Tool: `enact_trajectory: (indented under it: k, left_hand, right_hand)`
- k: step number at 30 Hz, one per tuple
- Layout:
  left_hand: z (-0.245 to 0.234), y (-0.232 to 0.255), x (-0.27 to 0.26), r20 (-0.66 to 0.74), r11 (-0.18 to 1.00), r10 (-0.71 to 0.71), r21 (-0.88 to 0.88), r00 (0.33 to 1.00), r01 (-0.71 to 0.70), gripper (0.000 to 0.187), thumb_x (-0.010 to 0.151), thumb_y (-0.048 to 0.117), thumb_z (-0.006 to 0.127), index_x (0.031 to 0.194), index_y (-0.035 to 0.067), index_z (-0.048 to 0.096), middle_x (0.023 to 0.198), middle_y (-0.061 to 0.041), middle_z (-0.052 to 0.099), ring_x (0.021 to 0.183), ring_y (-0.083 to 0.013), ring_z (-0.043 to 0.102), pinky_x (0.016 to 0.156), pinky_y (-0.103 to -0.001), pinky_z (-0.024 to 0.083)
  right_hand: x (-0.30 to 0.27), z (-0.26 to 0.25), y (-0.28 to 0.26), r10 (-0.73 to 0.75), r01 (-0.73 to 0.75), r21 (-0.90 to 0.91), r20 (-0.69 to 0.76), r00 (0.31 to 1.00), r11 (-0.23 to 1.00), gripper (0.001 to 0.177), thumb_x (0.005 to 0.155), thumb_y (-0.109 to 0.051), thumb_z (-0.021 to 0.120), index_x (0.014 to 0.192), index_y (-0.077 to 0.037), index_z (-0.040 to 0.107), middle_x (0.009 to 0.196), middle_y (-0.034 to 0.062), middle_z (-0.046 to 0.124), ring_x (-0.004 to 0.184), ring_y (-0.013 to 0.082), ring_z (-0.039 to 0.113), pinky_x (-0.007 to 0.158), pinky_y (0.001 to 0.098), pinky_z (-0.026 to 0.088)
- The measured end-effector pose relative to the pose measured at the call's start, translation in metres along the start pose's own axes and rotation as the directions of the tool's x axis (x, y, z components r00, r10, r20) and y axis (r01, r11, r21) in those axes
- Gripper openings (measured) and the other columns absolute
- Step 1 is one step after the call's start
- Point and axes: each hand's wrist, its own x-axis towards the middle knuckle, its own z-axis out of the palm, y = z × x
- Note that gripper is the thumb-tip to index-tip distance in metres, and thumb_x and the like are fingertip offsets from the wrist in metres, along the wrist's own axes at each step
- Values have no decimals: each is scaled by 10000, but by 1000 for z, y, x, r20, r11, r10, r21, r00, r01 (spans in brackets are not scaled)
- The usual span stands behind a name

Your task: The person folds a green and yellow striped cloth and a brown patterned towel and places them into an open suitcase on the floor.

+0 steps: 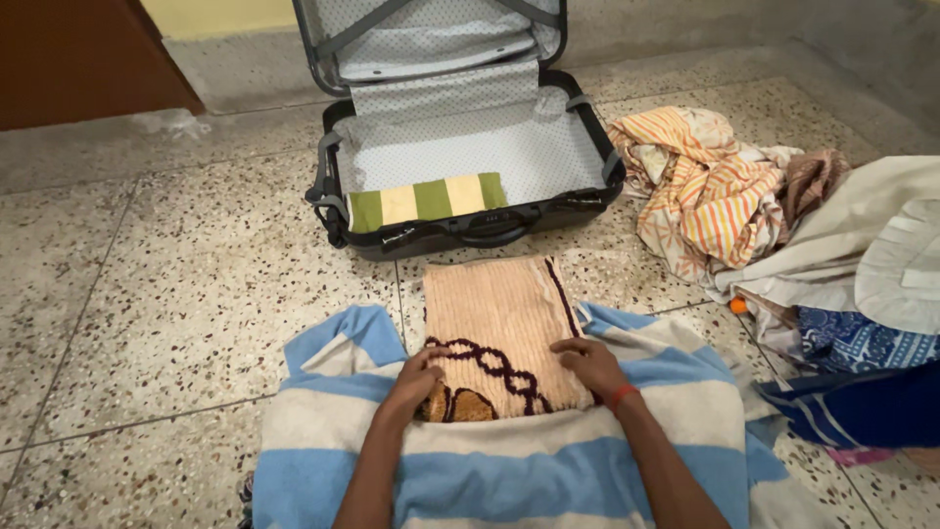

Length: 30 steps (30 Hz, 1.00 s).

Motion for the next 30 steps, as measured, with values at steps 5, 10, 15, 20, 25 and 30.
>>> enact_trajectory:
  k: [5,10,15,20,25,30]
  left_hand:
    - [-1,41,-28,40,974,-127,-186,991,132,439,1021,98,349,1194,82,753,671,-40,599,492,-134,519,467,-295,450]
    - [-9,84,-53,81,788,-165,-589,983,181,666,828,-144,259,1300,16,701,718,-77,661,530,-161,528,516,-301,468]
    - [-8,47,-34,10,961,-71,-268,997,71,502,872,-23,446,1177,76,832,543,18,437,404,-103,351,377,-287,291]
    - [-1,51,-33,-19,946,-185,-273,983,173,259,913,113,645,1078,-45,767,776,-92,739,655,-191,658,613,-326,535]
    - [4,78,-49,-24,940,-241,-256,970,227,405,820,139,772,1193,-3,696,1033,-139,733,888,-231,690,741,-349,577]
    - [5,75,-51,-135,958,-277,-109,951,264,682,746,75,711,1375,166,462,1100,-206,681,874,-312,653,670,-487,534]
  right_hand:
    - [-6,3,-9,-120,120,-67,9,993,990,334,932,-278,619,1141,-81,789,1080,47,767,1020,170,685,926,307,509]
    - [15,-12,3,-69,-109,835,173,982,540,485,801,-271,519,1123,-32,790,1141,106,785,1015,237,743,929,355,569]
    - [1,0,-4,73,-69,159,-18,997,985,410,923,-373,607,1112,-73,813,1075,99,809,975,216,741,884,340,560]
    - [-2,7,-2,-51,34,-175,-95,994,984,277,846,-234,733,1089,-113,789,1026,91,798,929,188,745,854,324,565]
    - [24,7,25,-207,212,40,-106,973,976,291,862,-172,699,1124,-82,788,1105,83,770,1016,172,665,895,333,518]
    - [28,1,17,82,-44,254,-144,986,966,526,882,-194,705,1368,-58,556,1177,131,685,1009,238,635,881,383,525]
